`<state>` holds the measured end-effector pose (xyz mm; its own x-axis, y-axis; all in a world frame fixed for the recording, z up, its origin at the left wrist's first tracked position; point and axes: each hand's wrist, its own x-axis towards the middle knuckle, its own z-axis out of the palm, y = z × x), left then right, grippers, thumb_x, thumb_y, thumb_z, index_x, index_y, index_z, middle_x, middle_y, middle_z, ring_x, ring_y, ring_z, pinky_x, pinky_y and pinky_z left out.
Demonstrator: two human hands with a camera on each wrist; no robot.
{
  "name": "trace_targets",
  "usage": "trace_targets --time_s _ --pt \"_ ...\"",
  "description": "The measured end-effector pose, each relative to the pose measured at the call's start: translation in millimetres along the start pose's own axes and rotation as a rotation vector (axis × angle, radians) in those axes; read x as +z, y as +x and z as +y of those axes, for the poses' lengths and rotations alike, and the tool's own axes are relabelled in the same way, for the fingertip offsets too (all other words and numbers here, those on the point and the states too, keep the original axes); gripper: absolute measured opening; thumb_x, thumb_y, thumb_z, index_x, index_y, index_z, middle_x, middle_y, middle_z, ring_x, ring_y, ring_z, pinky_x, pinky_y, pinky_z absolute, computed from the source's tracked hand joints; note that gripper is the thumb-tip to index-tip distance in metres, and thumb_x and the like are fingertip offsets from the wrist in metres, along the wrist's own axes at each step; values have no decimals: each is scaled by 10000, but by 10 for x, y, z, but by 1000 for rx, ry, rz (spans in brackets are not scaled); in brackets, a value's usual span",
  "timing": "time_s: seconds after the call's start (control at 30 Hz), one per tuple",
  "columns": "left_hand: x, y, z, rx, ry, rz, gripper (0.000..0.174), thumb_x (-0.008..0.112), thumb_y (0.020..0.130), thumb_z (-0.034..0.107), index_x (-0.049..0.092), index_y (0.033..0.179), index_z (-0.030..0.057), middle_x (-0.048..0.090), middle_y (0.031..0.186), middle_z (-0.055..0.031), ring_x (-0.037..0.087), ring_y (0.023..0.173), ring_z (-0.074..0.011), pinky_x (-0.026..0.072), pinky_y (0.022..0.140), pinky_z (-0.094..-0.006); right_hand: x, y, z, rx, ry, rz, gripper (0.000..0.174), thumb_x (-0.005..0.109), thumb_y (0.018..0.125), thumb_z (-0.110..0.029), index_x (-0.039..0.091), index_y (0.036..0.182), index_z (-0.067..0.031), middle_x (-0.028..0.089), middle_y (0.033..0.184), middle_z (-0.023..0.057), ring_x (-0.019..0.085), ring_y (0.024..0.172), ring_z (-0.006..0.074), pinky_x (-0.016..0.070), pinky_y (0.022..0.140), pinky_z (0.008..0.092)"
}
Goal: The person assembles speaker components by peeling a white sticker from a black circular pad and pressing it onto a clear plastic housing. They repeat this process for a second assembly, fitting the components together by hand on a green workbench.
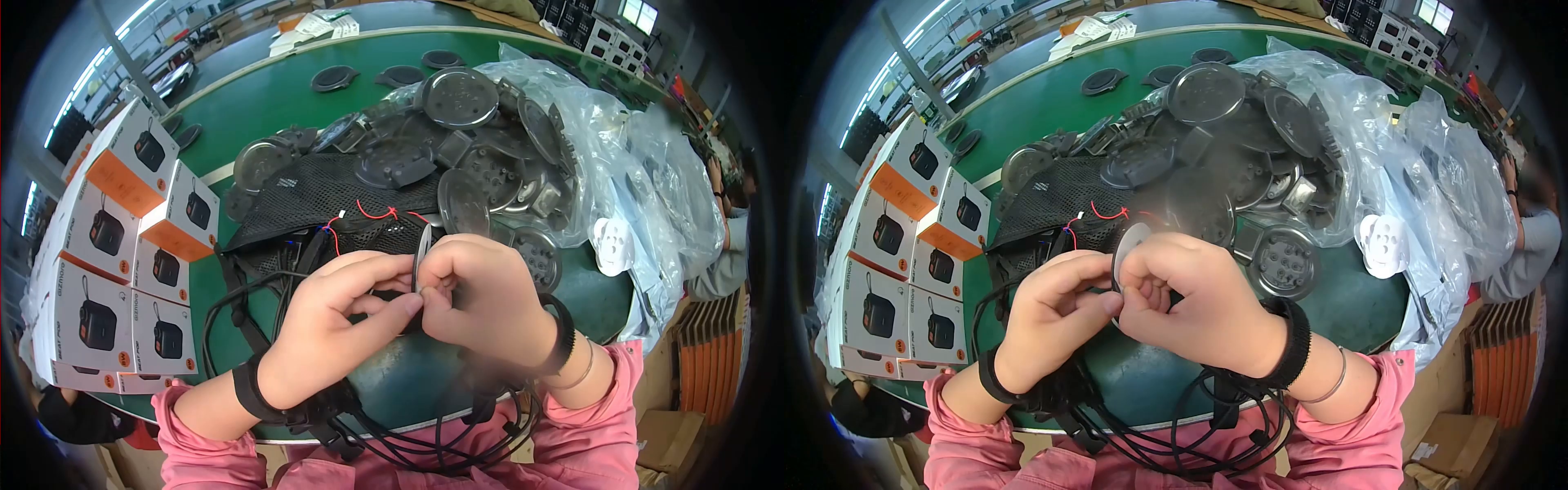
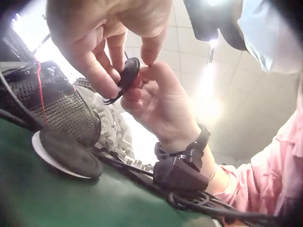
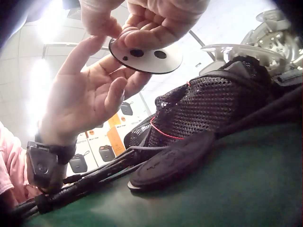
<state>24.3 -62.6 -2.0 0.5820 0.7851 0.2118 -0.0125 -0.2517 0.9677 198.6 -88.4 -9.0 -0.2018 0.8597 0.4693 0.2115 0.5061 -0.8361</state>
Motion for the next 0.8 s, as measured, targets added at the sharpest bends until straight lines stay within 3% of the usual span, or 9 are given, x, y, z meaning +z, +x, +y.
trace_targets --time_s 0.3,0.4,0.47,0.6,0.63,0.7,0.77,0.8 --pt "-42 3 -21 42 32 -27 199 527 813 -18 580 1003 -47 550 933 -78 552 733 -91 465 642 -185 -2 -3 5 23 -2 17 132 618 653 39 521 706 -34 488 654 15 497 560 57 404 483 188" --pt "-50 0 44 -93 -63 -28 192 448 833 -21 563 977 -76 546 958 -104 578 827 -151 511 705 -250 7 -30 55 19 48 30 122 607 662 46 529 717 -30 508 676 6 504 573 55 413 507 188" --pt "-35 -1 57 -186 -182 42 186 462 837 -12 570 976 -72 560 929 -92 583 793 -140 512 687 -243 20 -60 82 251 482 15 110 566 691 58 536 756 -25 535 707 4 515 587 64 424 535 190" --pt "-100 31 78 -342 -405 141 202 452 857 29 567 987 -74 602 850 -94 605 742 -152 533 672 -260 -122 -37 -19 457 771 28 119 473 750 40 530 842 -10 565 728 51 547 600 111 450 536 214" --pt "-136 32 87 -329 -403 132 202 452 857 29 567 987 -74 602 850 -94 605 742 -152 533 672 -260 -162 -58 33 269 1019 95 119 488 758 -32 526 860 16 582 757 91 569 611 143 472 537 243" --pt "-180 39 65 -381 -519 125 219 438 863 50 556 997 -78 616 816 -114 610 713 -161 537 662 -262 -355 -48 -28 148 1072 169 209 517 752 -124 516 881 41 592 784 127 586 638 179 490 550 280" --pt "-182 33 98 -369 -519 123 220 436 859 46 549 989 -91 611 816 -123 611 704 -168 540 658 -267 -548 -70 -307 75 1078 375 281 536 737 -172 510 898 57 594 797 143 594 671 204 499 568 305" --pt "-186 25 108 -377 -519 137 218 436 856 43 549 985 -92 611 814 -124 612 698 -168 541 653 -267 -657 -137 -402 13 884 459 278 539 735 -178 506 890 50 594 797 138 589 670 197 492 569 299"
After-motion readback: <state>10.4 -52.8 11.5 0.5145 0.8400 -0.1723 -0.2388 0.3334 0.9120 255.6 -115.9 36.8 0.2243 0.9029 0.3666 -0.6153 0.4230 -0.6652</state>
